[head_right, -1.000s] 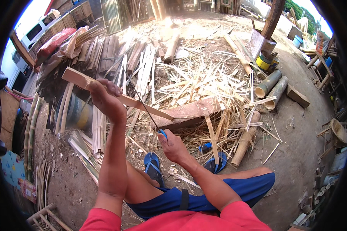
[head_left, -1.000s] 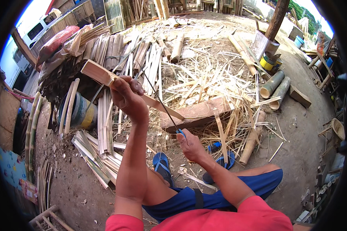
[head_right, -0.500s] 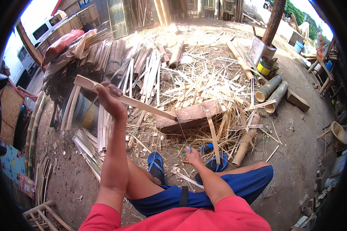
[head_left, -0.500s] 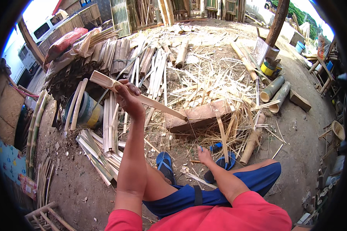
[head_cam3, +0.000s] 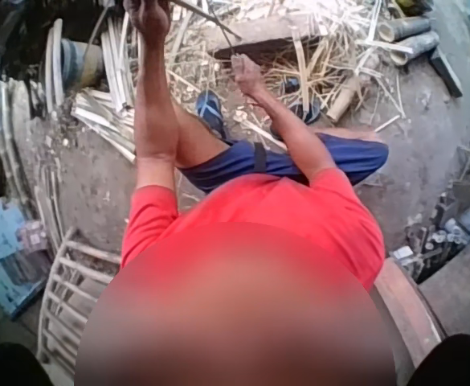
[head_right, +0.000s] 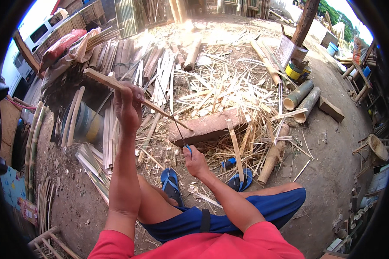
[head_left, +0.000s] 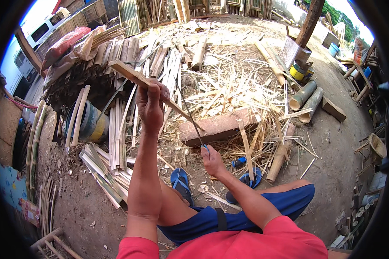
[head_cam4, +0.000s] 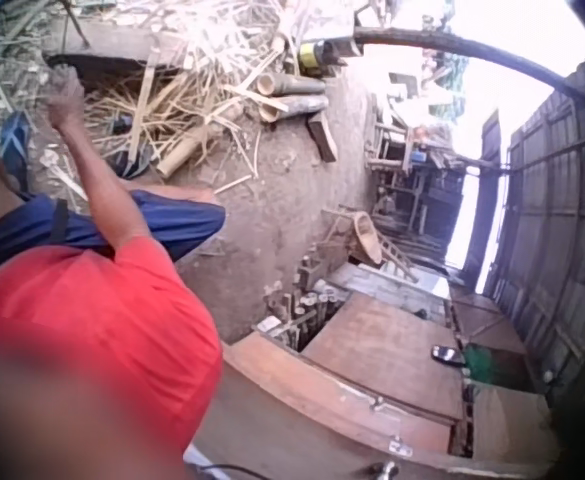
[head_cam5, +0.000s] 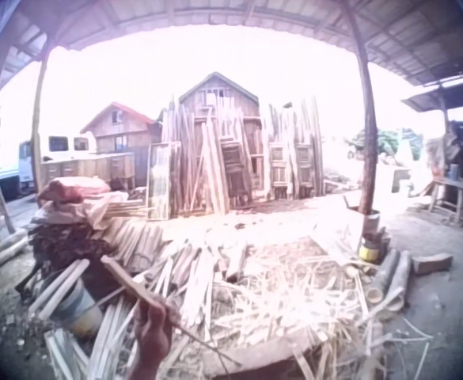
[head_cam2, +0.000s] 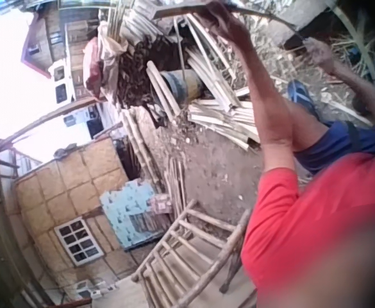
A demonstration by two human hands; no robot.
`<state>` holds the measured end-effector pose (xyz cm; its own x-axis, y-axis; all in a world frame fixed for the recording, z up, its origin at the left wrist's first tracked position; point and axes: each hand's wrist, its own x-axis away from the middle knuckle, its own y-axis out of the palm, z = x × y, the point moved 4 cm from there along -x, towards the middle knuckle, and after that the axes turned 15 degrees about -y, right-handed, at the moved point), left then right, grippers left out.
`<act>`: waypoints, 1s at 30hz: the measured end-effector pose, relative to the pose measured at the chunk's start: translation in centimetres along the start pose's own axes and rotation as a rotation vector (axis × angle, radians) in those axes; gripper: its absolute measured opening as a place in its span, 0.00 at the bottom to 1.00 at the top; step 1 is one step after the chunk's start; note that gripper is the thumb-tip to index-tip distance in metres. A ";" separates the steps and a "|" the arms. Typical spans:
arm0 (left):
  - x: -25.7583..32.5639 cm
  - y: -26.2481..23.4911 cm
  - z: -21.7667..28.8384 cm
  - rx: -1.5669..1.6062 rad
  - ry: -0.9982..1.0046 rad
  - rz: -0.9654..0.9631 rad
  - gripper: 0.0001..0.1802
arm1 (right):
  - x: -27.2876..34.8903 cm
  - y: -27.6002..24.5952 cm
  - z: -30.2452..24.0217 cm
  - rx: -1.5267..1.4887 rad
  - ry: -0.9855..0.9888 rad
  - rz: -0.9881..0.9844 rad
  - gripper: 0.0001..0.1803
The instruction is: The person sits on the ground and uses a knife to split a thin bamboo strip into smaller pieces. They then pick up a larger bamboo pole and split it lengthwise into strips.
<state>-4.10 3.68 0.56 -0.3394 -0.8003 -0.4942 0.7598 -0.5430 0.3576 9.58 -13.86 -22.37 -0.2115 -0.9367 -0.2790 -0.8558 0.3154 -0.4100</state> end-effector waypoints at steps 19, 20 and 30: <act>-0.1 0.6 -1.3 -0.141 0.129 0.431 0.11 | -3.0 -2.0 -6.1 -0.135 0.005 -0.108 0.22; -0.1 0.6 -1.2 -0.164 0.144 0.408 0.12 | -2.4 -1.0 -4.7 -0.111 0.004 -0.071 0.22; -0.8 -1.8 -1.3 -0.114 0.071 0.483 0.16 | 0.8 0.6 10.4 0.169 0.249 -0.087 0.32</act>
<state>-4.41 5.63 -0.73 0.1021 -0.9320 -0.3477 0.8779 -0.0800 0.4722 13.76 -12.84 -31.88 -0.2678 -0.9632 -0.0234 -0.7896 0.2333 -0.5675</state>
